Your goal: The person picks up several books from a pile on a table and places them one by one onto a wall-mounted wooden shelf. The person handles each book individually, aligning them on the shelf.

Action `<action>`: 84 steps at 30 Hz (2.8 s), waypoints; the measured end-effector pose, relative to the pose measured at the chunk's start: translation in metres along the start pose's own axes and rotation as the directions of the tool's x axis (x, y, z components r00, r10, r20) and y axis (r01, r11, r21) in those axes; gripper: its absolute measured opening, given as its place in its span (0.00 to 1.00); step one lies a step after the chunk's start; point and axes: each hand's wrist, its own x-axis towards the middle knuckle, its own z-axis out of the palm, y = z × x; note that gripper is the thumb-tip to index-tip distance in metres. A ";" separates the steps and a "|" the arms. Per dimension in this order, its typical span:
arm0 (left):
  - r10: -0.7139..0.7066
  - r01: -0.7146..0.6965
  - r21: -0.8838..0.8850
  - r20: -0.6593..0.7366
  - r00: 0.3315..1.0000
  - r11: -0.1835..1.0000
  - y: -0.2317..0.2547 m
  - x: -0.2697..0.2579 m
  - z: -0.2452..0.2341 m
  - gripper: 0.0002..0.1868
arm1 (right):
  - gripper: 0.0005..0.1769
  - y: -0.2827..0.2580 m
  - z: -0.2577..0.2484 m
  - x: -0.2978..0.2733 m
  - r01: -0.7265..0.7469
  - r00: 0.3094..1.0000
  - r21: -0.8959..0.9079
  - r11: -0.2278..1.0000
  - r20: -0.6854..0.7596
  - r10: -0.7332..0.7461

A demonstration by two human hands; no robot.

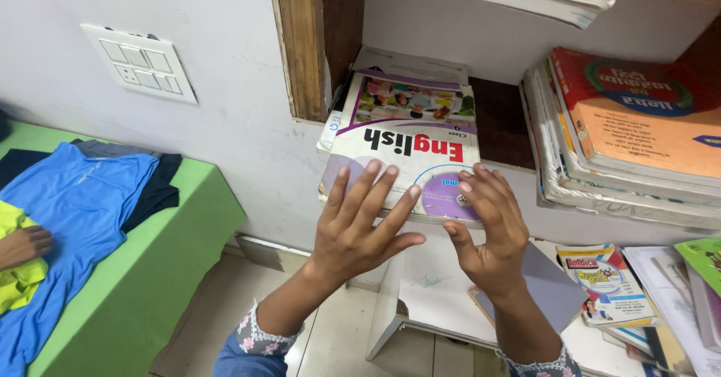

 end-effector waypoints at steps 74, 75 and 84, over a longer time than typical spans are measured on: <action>0.017 -0.004 0.126 -0.101 0.995 0.992 -0.038 -0.010 0.120 0.36 | 0.33 0.114 0.089 -0.006 0.102 0.961 -0.003 0.995 -0.259 -0.099; 0.013 0.001 0.117 -0.111 0.994 0.993 -0.039 -0.011 0.122 0.36 | 0.32 0.114 0.091 -0.004 0.121 0.954 -0.009 0.993 -0.275 -0.119; 0.016 -0.001 0.107 -0.139 0.990 0.994 -0.042 -0.009 0.120 0.35 | 0.33 0.114 0.100 -0.002 0.120 0.935 0.045 0.992 -0.340 -0.097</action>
